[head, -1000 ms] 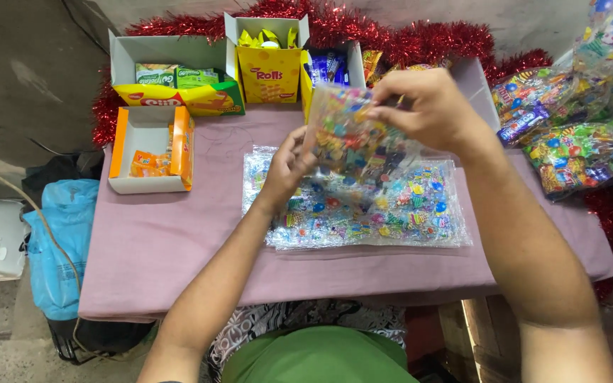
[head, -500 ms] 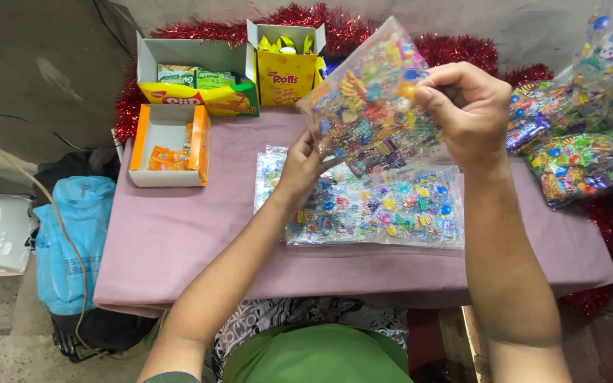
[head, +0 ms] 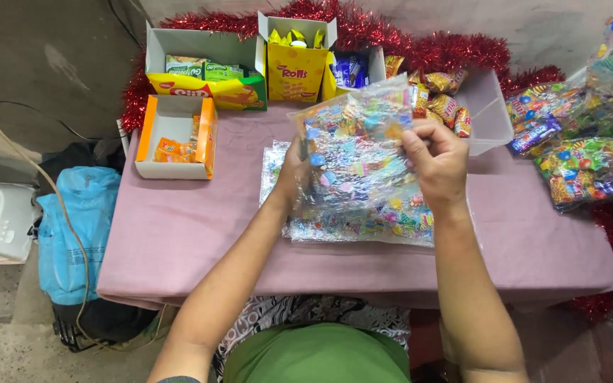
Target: A person is manually packing a variety of small snack items and candies into a clear plastic bag from several organized boxes.
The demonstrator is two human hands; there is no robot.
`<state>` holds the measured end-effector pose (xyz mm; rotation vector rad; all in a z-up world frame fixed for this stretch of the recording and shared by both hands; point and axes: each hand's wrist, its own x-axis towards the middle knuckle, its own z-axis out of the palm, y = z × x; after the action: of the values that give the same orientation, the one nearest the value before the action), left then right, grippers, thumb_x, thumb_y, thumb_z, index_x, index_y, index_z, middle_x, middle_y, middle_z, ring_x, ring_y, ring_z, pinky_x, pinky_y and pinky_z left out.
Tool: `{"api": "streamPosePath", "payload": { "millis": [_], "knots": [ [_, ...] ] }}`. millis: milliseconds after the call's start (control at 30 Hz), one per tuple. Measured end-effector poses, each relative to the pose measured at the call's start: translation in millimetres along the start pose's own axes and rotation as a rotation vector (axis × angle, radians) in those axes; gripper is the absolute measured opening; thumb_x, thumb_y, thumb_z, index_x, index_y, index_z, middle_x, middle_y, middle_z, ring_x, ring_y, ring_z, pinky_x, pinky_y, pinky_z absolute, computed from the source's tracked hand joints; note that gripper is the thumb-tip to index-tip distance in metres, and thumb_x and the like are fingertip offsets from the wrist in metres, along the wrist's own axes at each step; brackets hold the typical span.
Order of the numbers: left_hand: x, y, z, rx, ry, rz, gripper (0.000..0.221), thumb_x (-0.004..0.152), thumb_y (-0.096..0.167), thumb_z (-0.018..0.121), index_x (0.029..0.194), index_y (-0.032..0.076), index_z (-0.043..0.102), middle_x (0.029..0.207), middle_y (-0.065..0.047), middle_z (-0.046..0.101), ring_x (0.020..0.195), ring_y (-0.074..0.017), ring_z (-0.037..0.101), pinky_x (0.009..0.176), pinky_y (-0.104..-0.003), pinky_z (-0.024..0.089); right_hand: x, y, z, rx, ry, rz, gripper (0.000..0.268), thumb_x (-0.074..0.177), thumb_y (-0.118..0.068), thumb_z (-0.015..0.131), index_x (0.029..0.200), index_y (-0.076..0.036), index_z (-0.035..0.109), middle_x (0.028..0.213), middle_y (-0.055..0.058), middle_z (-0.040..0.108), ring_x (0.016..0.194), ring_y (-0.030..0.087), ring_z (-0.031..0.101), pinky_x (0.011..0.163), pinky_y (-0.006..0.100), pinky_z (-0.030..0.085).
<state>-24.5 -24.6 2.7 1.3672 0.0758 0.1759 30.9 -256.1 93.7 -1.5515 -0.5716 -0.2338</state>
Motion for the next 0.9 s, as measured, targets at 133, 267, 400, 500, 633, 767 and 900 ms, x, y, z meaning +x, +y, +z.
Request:
{"api": "streamPosePath", "payload": {
  "millis": [133,267,400,500,633,767,900],
  "knots": [
    [20.3,-49.2,-16.5,-0.112,0.066,0.158,0.084,0.090,0.045,0.080,0.156,0.013,0.039,0.134,-0.007,0.056,0.125,-0.0210,0.052,0.106,-0.041,0.046,-9.0,5.3,1.7,-0.044,0.014,0.116,0.021,0.107,-0.013,0.067,0.089,-0.003,0.069,0.066,0.004,0.057,0.057,0.007,0.048,0.054,0.020,0.044],
    [17.6,-44.2,-17.7,-0.075,0.088,0.012,0.092,0.090,0.041,0.077,0.162,0.013,0.026,0.156,-0.019,0.045,0.136,-0.0348,0.051,0.109,-0.053,0.046,-10.8,12.0,5.0,-0.028,-0.001,0.179,0.028,0.111,-0.016,0.059,0.085,-0.008,0.065,0.071,0.000,0.054,0.063,0.004,0.043,0.059,0.020,0.042],
    [24.1,-65.3,-24.4,-0.032,0.097,0.043,0.096,0.087,0.038,0.083,0.162,0.014,0.028,0.159,-0.014,0.044,0.144,-0.0318,0.044,0.115,-0.050,0.042,-9.2,34.7,1.0,0.011,0.003,0.284,0.024,0.107,-0.023,0.066,0.088,-0.008,0.067,0.074,0.004,0.061,0.056,0.008,0.052,0.056,0.023,0.053],
    [18.2,-60.1,-21.0,-0.066,0.085,0.097,0.080,0.090,0.027,0.080,0.156,0.010,0.037,0.153,-0.014,0.050,0.143,-0.0299,0.044,0.118,-0.048,0.038,-6.2,51.8,-6.6,-0.056,-0.031,0.232,0.021,0.102,-0.016,0.072,0.084,-0.006,0.068,0.072,0.001,0.057,0.056,0.004,0.048,0.050,0.020,0.045],
    [16.9,-37.3,-17.5,-0.105,0.071,0.099,0.087,0.081,0.048,0.086,0.152,0.017,0.045,0.146,-0.007,0.058,0.136,-0.0213,0.051,0.115,-0.046,0.041,-7.7,49.2,-8.5,0.048,-0.003,0.351,0.023,0.109,-0.025,0.057,0.100,-0.007,0.069,0.090,0.003,0.064,0.064,0.005,0.051,0.054,0.020,0.049],
    [37.5,-17.3,-18.2,-0.212,0.256,-0.507,0.091,0.090,0.079,0.044,0.162,0.026,0.026,0.161,-0.012,0.038,0.148,-0.0385,0.037,0.114,-0.065,0.024,-12.2,34.7,-5.4,0.106,-0.029,0.393,0.022,0.105,-0.010,0.053,0.127,-0.008,0.054,0.102,0.000,0.057,0.071,0.003,0.048,0.055,0.014,0.049],
    [38.0,-25.6,-15.5,-0.122,0.248,-0.468,0.087,0.088,0.068,0.050,0.162,0.029,0.026,0.161,-0.008,0.038,0.148,-0.0338,0.037,0.115,-0.059,0.025,-13.4,63.8,-16.2,0.127,-0.006,0.292,0.042,0.090,0.011,0.063,0.129,-0.003,0.055,0.094,0.009,0.066,0.078,0.008,0.059,0.067,0.017,0.051]
  ]
}}
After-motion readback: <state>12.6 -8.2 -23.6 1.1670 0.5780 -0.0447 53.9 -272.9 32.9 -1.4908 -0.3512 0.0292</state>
